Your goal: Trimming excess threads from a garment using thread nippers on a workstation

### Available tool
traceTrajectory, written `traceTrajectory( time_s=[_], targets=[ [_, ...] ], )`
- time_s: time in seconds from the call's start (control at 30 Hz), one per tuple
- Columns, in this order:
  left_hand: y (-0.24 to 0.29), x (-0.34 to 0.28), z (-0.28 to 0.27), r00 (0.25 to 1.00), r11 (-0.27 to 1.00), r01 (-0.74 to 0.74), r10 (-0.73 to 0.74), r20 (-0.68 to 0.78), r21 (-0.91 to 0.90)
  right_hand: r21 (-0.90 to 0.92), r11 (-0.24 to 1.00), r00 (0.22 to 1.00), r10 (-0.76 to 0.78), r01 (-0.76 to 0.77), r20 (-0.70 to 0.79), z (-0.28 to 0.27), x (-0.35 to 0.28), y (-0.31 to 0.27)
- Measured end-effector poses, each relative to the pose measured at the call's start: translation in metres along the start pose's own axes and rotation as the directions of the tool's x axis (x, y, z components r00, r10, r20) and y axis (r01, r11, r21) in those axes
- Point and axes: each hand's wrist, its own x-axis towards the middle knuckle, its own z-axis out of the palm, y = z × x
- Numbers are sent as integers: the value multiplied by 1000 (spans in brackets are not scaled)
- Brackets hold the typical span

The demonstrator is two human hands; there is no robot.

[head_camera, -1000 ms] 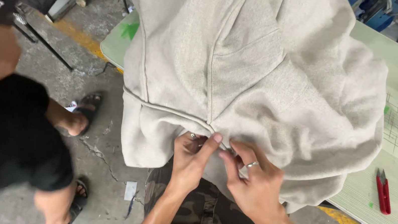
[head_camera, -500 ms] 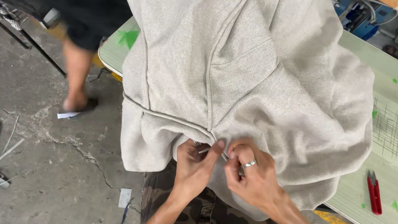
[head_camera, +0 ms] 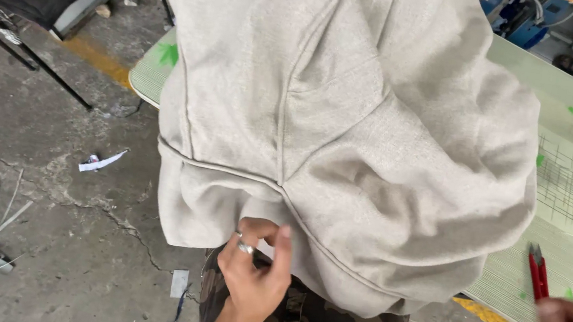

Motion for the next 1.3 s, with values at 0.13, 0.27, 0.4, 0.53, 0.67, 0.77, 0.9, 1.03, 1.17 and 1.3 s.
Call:
traceTrajectory(
  time_s=[0.13, 0.27, 0.4, 0.53, 0.67, 0.77, 0.9, 1.03, 1.17, 1.3],
  targets=[
    [-3, 12, 10, 880, 831, -472, 462, 108, 296, -346, 936, 958, -154, 63, -242, 38, 44, 131],
    [4, 30, 0, 837, 718, -547, 477, 267, 430, -366, 930, 988, -40, -18, -151, 48, 46, 124],
    [-2, 28, 1, 789, 656, -613, 539, 296, 439, -488, 846, 873, -391, 216, -292, 67, 47, 170],
    [3, 30, -4, 717, 564, -696, 563, 410, 444, -530, 846, 946, -218, 61, -239, 55, 39, 129],
    [-3, 32, 1, 703, 600, -711, 613, 361, 366, -162, 983, 882, -153, 89, -446, 61, 10, 126],
    [-9, 25, 2, 754, 707, -655, 595, 277, 265, 85, 987, 929, -99, 138, -357, 52, -22, 22],
    [6, 13, 12, 807, 788, -589, 585, 79, 182, 215, 964, 974, -113, 155, -198, 73, -55, -38],
    [-5, -23, 27, 985, 940, -30, -30, -170, -341, 455, 884, 991, -134, 110, 22, 87, -52, -107],
    [-14, -32, 20, 767, 588, 609, -607, 208, -532, 699, 705, 964, -248, 115, 92, 88, -38, -144],
    [-18, -11, 16, 742, 404, 645, -534, 406, -648, 703, 656, 933, -359, 274, -28, 86, -27, -162]
  ],
)
